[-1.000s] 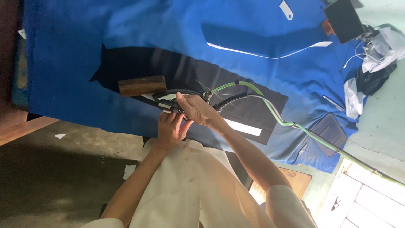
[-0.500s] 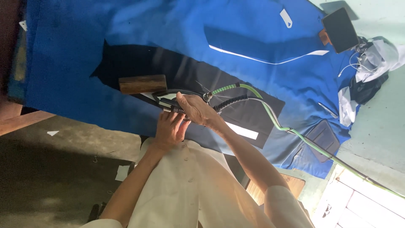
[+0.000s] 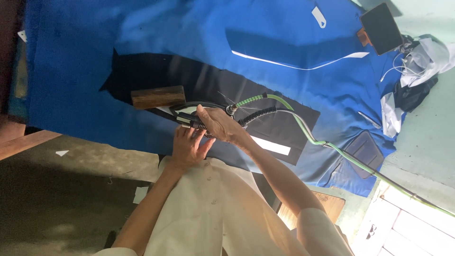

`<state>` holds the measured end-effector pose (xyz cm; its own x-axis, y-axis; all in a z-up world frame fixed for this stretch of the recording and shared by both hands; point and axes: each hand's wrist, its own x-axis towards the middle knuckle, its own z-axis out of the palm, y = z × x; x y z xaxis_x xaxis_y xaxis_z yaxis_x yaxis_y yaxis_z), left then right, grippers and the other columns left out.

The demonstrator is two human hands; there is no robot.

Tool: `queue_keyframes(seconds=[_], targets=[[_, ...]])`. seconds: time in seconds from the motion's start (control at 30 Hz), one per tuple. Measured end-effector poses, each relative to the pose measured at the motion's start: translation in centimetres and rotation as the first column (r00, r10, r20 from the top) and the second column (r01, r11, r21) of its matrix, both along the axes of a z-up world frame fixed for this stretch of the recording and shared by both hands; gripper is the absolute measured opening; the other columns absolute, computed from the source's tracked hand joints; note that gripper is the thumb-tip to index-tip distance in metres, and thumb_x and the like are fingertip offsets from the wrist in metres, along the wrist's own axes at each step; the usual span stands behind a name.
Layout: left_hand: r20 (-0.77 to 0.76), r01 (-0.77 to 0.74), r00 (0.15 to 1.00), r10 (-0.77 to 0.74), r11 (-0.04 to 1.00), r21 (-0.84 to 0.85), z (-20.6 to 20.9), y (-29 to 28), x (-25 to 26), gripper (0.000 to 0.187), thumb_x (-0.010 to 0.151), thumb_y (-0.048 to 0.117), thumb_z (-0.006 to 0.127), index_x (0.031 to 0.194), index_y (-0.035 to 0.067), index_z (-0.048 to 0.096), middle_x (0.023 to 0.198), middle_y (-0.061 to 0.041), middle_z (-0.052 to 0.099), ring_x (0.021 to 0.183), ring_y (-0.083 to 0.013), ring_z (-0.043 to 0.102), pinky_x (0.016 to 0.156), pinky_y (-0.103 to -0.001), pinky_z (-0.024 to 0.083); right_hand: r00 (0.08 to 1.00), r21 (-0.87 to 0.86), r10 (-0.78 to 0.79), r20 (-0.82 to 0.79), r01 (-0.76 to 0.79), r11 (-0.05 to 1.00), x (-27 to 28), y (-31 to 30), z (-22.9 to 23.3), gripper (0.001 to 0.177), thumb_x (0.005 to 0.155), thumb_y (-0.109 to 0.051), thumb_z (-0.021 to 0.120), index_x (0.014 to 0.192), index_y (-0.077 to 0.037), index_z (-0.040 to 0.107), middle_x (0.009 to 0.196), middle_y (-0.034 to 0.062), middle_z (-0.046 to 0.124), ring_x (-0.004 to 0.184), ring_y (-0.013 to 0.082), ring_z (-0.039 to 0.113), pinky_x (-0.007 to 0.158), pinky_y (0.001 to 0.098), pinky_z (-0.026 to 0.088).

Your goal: The person irons a black fabric piece with white strips on a blue-covered worktable using a steam iron and a wooden block. They repeatedly press and move the iron along the strips, occasionally repositioning the fabric and the wooden block.

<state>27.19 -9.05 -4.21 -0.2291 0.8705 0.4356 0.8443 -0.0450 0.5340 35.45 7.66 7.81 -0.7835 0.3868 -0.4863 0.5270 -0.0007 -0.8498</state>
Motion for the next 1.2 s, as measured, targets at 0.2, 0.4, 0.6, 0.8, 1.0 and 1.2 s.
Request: queue_keyframes(seconds=[0.2,0.4,0.6,0.8,1.0,1.2], targets=[[-0.019,-0.049,0.999,0.05,0.998,0.046,2.1,0.9,-0.5,0.059,0.087,0.059,0.075,0.117,0.01,0.064,0.102,-0.012,0.059,0.094,-0.0292,0.062,0.09,-0.044,0.047,1.0,-0.012,-0.013,0.002,0.013,1.0,0.0,-0.1,-0.4,0.081,0.108,-0.057,0.02,0.103,0.007,0.07,0.1,0.0373,0.066,0.105,0.0579,0.062,0.086,0.062,0.053],[-0.025,-0.037,0.999,0.037,0.999,0.018,3.5,1.1,-1.0,0.062,0.085,0.061,0.075,0.116,0.009,0.063,0.095,-0.01,0.057,0.087,-0.0269,0.061,0.084,-0.045,0.048,0.999,-0.026,-0.027,0.02,0.027,0.999,0.1,-0.2,-1.7,0.083,0.107,-0.06,0.016,0.109,0.001,0.072,0.099,0.0296,0.068,0.1,0.0508,0.066,0.087,0.0566,0.053],[-0.032,-0.018,0.999,0.019,0.999,0.031,3.5,1.1,-0.9,0.055,0.087,0.057,0.075,0.116,0.011,0.065,0.097,-0.011,0.059,0.088,-0.0284,0.062,0.084,-0.045,0.048,0.998,-0.001,-0.064,-0.027,0.064,0.998,-0.9,0.0,3.4,0.075,0.107,-0.057,0.02,0.114,-0.003,0.072,0.106,0.0285,0.065,0.104,0.0483,0.064,0.091,0.0546,0.052],[-0.056,0.019,0.998,-0.015,0.997,0.077,2.6,0.9,-0.4,0.041,0.088,0.041,0.076,0.117,0.013,0.068,0.106,-0.011,0.061,0.091,-0.0254,0.062,0.084,-0.04,0.049,0.992,0.035,-0.126,-0.031,0.127,0.991,-0.8,-0.2,3.6,0.071,0.107,-0.059,0.024,0.114,-0.007,0.073,0.1,0.0198,0.06,0.096,0.0374,0.063,0.086,0.0473,0.051],[-0.087,-0.019,0.996,0.026,0.996,0.087,1.9,0.6,0.0,0.038,0.088,0.04,0.076,0.115,0.013,0.07,0.101,-0.01,0.062,0.084,-0.0264,0.063,0.074,-0.039,0.05,0.991,0.038,-0.135,0.009,0.134,0.99,-0.9,-0.6,4.1,0.071,0.107,-0.059,0.023,0.112,-0.009,0.073,0.097,0.0173,0.061,0.094,0.0328,0.064,0.086,0.0435,0.051],[-0.075,-0.04,0.996,0.046,0.996,0.074,2.7,0.7,-0.2,0.037,0.088,0.041,0.076,0.114,0.014,0.071,0.1,-0.006,0.063,0.086,-0.0244,0.063,0.079,-0.038,0.049,0.99,0.028,-0.143,0.011,0.142,0.989,-0.9,-0.9,3.3,0.071,0.107,-0.06,0.027,0.112,-0.005,0.072,0.094,0.02,0.063,0.09,0.0356,0.064,0.083,0.0458,0.051]])
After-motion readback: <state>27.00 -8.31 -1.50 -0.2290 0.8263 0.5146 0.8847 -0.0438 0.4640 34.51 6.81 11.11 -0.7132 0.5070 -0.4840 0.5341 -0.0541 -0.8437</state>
